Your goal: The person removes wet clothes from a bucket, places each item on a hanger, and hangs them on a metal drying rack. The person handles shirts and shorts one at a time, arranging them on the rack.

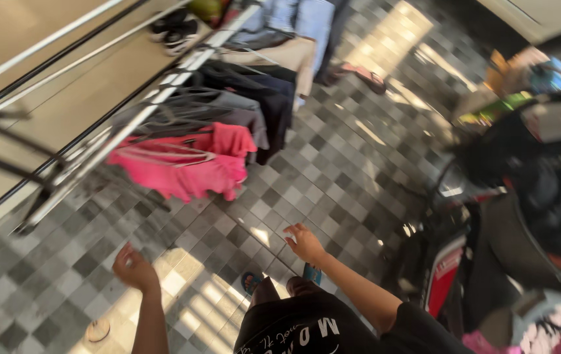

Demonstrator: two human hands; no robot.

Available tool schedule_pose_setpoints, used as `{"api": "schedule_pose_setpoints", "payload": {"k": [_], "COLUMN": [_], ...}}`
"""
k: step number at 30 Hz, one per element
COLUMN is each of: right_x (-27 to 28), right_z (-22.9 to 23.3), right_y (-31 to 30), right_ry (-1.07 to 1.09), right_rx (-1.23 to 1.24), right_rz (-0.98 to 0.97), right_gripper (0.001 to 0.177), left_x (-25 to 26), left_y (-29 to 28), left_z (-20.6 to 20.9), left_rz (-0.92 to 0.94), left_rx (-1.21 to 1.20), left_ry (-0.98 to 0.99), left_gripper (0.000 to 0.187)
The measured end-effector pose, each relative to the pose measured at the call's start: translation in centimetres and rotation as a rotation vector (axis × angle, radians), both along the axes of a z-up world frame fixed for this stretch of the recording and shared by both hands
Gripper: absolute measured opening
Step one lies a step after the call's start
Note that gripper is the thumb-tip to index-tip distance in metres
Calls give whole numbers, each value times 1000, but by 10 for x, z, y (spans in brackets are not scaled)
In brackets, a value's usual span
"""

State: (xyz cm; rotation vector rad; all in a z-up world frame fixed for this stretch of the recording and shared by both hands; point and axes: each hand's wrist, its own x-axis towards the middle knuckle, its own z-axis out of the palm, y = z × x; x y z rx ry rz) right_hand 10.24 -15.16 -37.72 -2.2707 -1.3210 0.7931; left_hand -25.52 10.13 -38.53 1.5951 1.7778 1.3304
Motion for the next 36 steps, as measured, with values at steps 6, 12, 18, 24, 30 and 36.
{"api": "schedule_pose_setpoints", "payload": {"k": [6,12,18,24,30,36], "right_x": [68,109,121,140,188,209], "right_z": [36,134,199,165,95,57], "right_y": [-138,-255,-403,-585,-708,-727], "right_ry": [-224,-434,-590,-561,-461,-105], "right_rx": [118,362,483,164,-216,-439], "right_rz": [-239,-653,-967,-1191,-1158,-969], "right_gripper": [13,10,10,14,42,105], "left_x": [26,146,172,306,481,531], "left_y": [-30,-109,-221,-342,-551,-716], "left_z": [28,38,13,-1,77,167], "left_rz": [87,21,-133,-585,-1470,-2156], "left_rx": [-101,-518,-971,-1117,-693,113], "left_ry": [300,349,-10,-516,-439,-40], "left_gripper": [22,24,28,33,32,14]}}
